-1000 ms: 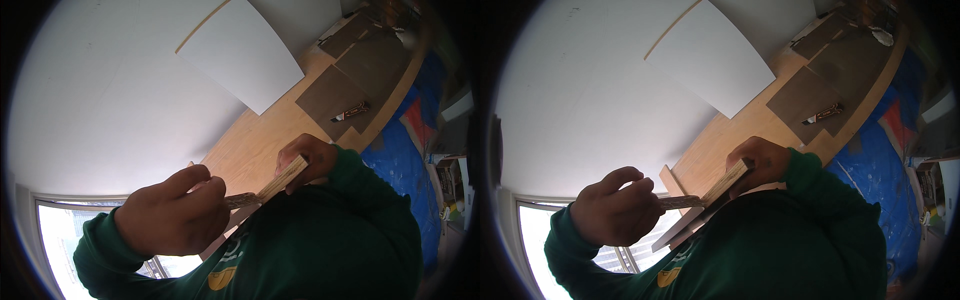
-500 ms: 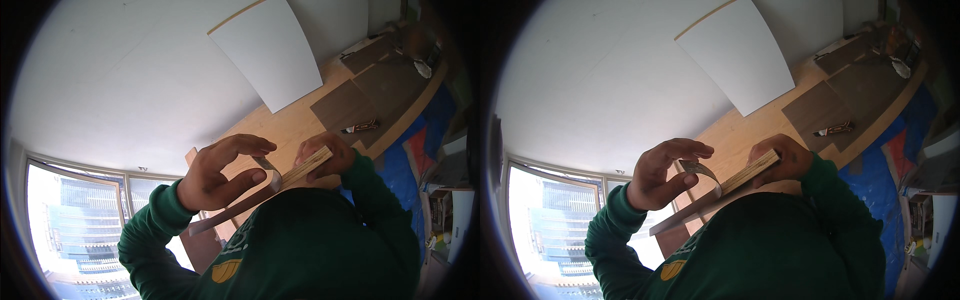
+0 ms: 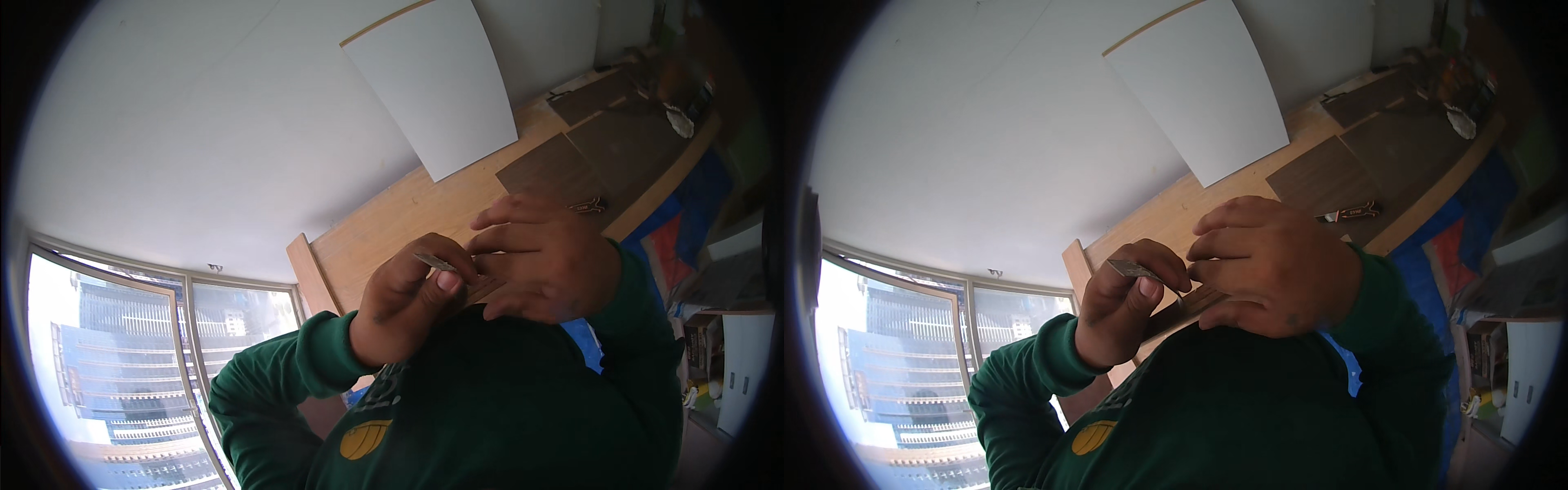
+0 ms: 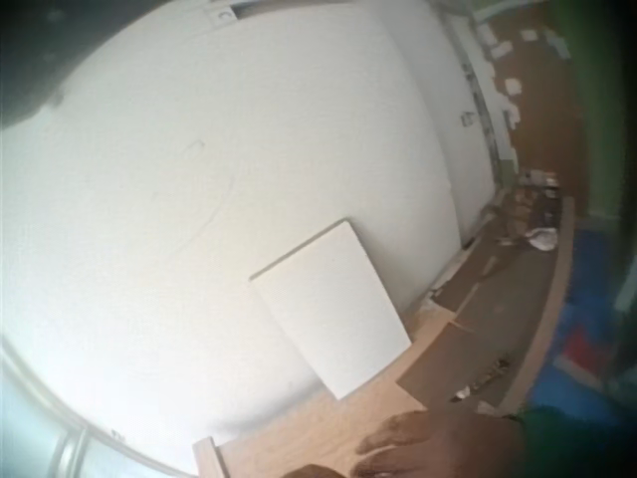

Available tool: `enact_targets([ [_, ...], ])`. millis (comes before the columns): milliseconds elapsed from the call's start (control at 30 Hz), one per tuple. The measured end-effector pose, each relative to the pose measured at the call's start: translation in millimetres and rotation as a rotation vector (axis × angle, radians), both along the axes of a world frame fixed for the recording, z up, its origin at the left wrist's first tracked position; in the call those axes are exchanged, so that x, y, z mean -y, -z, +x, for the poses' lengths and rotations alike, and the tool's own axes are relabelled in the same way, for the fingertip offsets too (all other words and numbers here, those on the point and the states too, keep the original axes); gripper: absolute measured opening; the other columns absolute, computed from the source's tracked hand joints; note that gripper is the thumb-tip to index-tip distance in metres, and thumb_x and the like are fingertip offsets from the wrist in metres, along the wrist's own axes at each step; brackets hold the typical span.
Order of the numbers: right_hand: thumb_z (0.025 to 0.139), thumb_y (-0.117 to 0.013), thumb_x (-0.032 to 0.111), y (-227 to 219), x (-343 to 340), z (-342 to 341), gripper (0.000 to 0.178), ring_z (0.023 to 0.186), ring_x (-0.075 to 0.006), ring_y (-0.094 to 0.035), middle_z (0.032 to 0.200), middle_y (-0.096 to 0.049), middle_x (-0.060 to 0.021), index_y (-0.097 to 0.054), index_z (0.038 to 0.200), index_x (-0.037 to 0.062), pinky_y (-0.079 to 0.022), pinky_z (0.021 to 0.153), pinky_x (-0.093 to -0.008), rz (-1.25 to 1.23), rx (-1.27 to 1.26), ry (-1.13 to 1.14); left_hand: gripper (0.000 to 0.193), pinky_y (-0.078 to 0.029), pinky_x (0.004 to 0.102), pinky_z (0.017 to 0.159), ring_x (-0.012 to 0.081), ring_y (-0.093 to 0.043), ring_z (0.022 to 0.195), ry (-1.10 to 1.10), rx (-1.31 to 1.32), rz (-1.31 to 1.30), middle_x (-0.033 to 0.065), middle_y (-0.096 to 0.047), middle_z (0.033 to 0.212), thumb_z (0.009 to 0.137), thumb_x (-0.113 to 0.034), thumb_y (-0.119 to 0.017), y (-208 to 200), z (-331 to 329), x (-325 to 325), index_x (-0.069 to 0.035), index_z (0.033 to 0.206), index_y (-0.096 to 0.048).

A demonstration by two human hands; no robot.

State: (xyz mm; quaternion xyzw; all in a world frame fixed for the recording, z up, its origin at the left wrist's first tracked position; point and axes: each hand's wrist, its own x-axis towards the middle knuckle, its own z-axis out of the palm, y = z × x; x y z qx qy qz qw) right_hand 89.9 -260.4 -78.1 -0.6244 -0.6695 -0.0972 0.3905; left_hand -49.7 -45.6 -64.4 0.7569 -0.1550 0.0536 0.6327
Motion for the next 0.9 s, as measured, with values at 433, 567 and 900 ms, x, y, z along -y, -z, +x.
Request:
enact_targets([
  [433,0.084,-0.081,0.015,18,-7,-4,0.019,0.082,-0.0231,-0.072,0.094,-0.073,-0.0036,-0.075,0.101,0.0084,-0.058,0.068,-0.0371,-0.007,-0.007,-0.058,0.018,-0.051,0.0277,0.074,0.0106,-0.060,0.084,-0.024,-0.016,-0.040,0.0067,-0.063,0.109,0.114,-0.016,-0.048,-2,-5,-7,-0.002,0.113,-0.059],
  [567,0.084,-0.079,0.014,14,-7,-6,0.016,0.080,-0.0220,-0.071,0.093,-0.073,-0.0038,-0.074,0.097,0.0080,-0.057,0.068,-0.0370,-0.013,-0.009,-0.030,0.022,-0.053,0.0335,0.084,0.0163,-0.064,0.094,0.089,-0.033,-0.139,0.0120,-0.067,0.108,0.114,-0.018,-0.046,2,0,-10,0.000,0.115,-0.058],
  [900,0.090,-0.072,0.027,10,-4,-38,0.018,0.080,-0.0209,-0.065,0.083,-0.064,-0.0015,-0.071,0.097,0.0108,-0.050,0.074,-0.0365,-0.066,0.164,0.235,0.038,-0.060,0.0450,0.088,0.0286,-0.072,0.092,0.057,-0.221,-0.187,0.0190,-0.069,0.098,0.114,-0.033,-0.047,-7,3,-10,0.003,0.109,-0.058],
])
